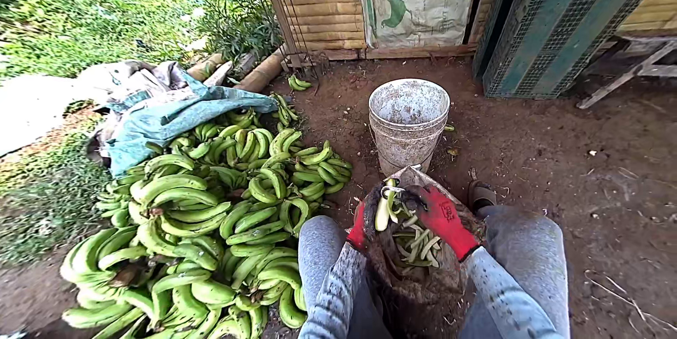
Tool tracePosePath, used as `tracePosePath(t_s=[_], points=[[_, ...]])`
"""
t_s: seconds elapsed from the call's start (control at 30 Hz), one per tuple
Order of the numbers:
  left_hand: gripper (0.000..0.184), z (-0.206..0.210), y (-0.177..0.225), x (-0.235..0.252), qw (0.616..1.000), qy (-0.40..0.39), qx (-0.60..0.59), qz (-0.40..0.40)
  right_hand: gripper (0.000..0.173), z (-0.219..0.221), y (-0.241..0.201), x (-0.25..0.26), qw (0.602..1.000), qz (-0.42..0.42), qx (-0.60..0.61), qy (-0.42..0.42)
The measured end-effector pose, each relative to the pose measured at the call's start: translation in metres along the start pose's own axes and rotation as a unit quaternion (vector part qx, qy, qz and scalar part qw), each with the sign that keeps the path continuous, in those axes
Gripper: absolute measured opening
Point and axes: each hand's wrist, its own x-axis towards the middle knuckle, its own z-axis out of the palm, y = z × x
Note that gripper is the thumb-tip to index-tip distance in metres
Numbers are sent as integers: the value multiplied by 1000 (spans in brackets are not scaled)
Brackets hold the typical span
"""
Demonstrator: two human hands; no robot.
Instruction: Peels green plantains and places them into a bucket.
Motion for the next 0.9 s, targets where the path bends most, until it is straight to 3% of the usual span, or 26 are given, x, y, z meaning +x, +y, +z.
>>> tracePosePath(t_s=[0.1, 0.17, 0.27, 0.33, 0.37, 0.47, 0.53, 0.7, 0.9], points=[[38, -8, -13, 1, 996, -7, 91, -23, 42, -11, 6, 15, 995, 76, 3, 70], [39, -8, -12, 8, 992, 48, 120, -5, 43, -7, 5, -1, 996, 33, 22, 75], [41, -9, -9, 25, 993, 108, 32, 45, 43, 11, -6, -31, 998, -55, -2, 7], [40, -13, -14, 26, 996, 73, 18, 42, 45, 10, -10, -24, 998, -23, -33, -50], [39, -18, -16, 22, 997, 41, 65, 21, 46, 8, -9, -14, 998, 6, -37, -46], [37, -23, -21, 12, 984, -26, 168, -45, 43, -8, 8, 17, 993, 97, -47, 45], [41, -21, -24, 11, 995, 8, 82, -55, 43, -15, 10, 19, 991, 114, -35, 54], [41, -5, -17, 22, 986, 154, -61, 8, 43, 15, -4, -25, 1000, -14, 3, 10], [42, 4, -11, 15, 979, 132, -148, 48, 45, 12, -21, -18, 997, 18, -44, -60]])
